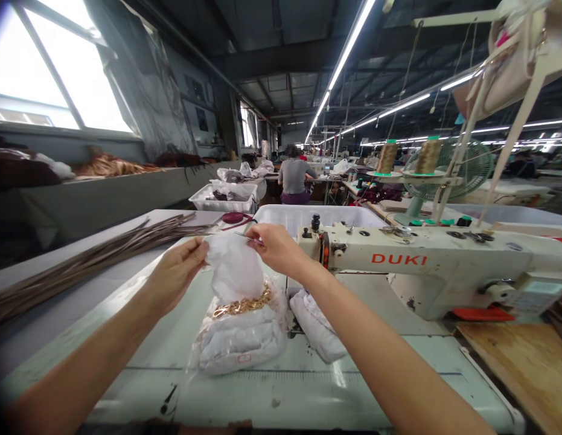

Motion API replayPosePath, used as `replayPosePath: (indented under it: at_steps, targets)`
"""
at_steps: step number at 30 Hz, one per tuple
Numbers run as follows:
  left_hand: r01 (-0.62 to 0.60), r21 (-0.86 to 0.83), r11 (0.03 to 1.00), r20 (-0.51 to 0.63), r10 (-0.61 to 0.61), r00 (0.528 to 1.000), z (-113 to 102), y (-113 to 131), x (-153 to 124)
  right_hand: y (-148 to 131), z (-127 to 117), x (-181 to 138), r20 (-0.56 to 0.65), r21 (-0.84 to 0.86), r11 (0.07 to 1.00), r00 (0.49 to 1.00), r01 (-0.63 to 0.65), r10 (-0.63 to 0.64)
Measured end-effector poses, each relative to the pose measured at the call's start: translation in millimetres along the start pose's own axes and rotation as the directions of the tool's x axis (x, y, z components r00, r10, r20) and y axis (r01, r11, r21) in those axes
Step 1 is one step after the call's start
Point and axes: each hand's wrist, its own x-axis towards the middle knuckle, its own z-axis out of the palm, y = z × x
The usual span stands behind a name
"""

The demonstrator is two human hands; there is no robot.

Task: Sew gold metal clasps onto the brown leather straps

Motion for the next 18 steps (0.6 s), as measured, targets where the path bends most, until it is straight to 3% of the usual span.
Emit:
replayPosePath:
  at_steps: [4, 8, 11, 15, 18]
  targets:
    - [-0.045, 0.080, 0.996, -0.049, 0.049, 0.998, 2, -1, -4, 0, 3, 2, 0.029, -0.015, 0.999, 0.999, 0.038, -0.037]
    - [-0.158, 0.302, 0.940, -0.122, 0.202, 0.972, 5, -14, -12, -5, 1, 4, 0.006, -0.008, 0.998, 0.998, 0.055, -0.055]
    - [-0.151, 0.443, 0.884, -0.157, 0.243, 0.957, 8, -24, -16, -8, -1, 4, 0.048, 0.002, 0.997, 0.996, 0.076, -0.076]
    - [-0.224, 0.379, 0.898, -0.219, 0.322, 0.921, 12, -23, -17, -6, 0, 4, 0.069, -0.041, 0.996, 0.995, 0.075, -0.072]
    - [-0.355, 0.440, 0.825, -0.144, 0.454, 0.879, 11, -19, -22, -3, 3, 4, 0.116, -0.060, 0.996, 0.991, 0.071, -0.064]
